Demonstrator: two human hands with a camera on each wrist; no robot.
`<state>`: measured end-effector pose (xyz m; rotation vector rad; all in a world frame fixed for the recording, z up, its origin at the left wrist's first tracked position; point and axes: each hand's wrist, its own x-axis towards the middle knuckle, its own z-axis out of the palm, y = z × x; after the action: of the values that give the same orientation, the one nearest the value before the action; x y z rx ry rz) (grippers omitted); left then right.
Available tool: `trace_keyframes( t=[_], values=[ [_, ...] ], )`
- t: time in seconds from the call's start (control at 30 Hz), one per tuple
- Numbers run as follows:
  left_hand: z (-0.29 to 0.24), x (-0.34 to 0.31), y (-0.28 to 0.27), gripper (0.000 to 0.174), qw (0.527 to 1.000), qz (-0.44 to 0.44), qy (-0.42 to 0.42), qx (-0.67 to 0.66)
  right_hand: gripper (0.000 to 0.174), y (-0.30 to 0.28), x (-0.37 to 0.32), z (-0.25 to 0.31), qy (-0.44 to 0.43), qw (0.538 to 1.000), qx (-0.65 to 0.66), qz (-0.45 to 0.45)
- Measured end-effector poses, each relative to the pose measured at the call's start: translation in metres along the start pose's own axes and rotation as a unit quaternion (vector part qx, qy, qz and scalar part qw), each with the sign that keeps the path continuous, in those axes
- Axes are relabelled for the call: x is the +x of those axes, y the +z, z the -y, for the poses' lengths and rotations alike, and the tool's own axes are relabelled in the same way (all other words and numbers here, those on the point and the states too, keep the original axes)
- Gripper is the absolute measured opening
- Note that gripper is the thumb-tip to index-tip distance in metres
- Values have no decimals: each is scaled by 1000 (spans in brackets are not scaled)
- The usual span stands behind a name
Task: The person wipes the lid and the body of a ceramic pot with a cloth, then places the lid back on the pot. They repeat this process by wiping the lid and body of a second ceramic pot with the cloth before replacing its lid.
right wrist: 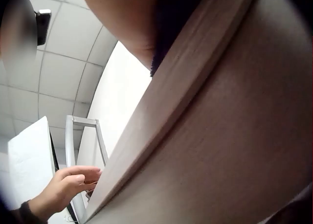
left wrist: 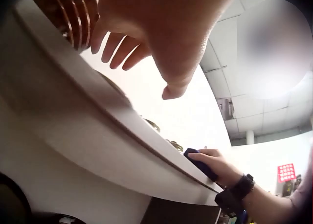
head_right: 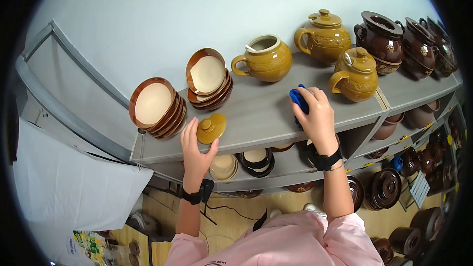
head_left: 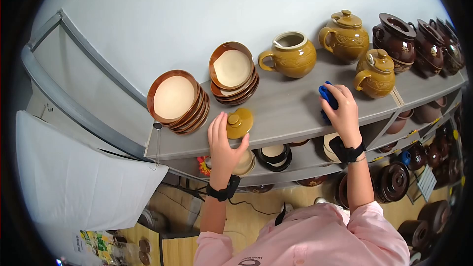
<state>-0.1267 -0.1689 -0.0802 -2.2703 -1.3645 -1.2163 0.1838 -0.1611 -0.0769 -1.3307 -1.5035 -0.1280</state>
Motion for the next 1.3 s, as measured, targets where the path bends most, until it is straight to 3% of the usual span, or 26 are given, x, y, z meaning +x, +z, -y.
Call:
trace_keyframes(
  t=[0.13,0.27,0.37,0.67,0.77,0.8,0.9,0.93,1.13,1.23,1.3],
  values=[
    [-35,30,1,47,998,12,50,-19,31,0,0,-16,17,997,74,-7],
    [-47,77,18,50,994,73,63,-57,31,-1,-2,-19,21,996,92,-8],
    [-50,113,40,51,991,98,20,-88,32,-3,-4,-19,19,995,97,-10],
    [-33,198,106,38,988,149,32,-1,34,-8,-5,-21,4,995,101,-12],
    [-21,214,122,39,972,234,-24,11,35,-9,-6,-22,5,995,98,-3],
    [-19,214,124,38,976,216,-23,7,35,-9,-6,-22,3,995,96,-3],
    [-13,216,128,38,962,238,-115,-75,36,-10,-6,-22,3,996,92,-2],
    [-33,216,114,41,945,260,-173,-97,36,-10,-6,-22,1,996,91,-2],
    [-36,213,108,46,918,278,-245,-140,36,-9,-6,-22,-1,996,89,-9],
    [-37,210,103,37,879,301,-302,-212,36,-9,-6,-22,-9,996,83,-12],
    [-40,206,96,40,865,306,-306,-256,36,-9,-6,-22,-9,996,84,-12]
  ],
)
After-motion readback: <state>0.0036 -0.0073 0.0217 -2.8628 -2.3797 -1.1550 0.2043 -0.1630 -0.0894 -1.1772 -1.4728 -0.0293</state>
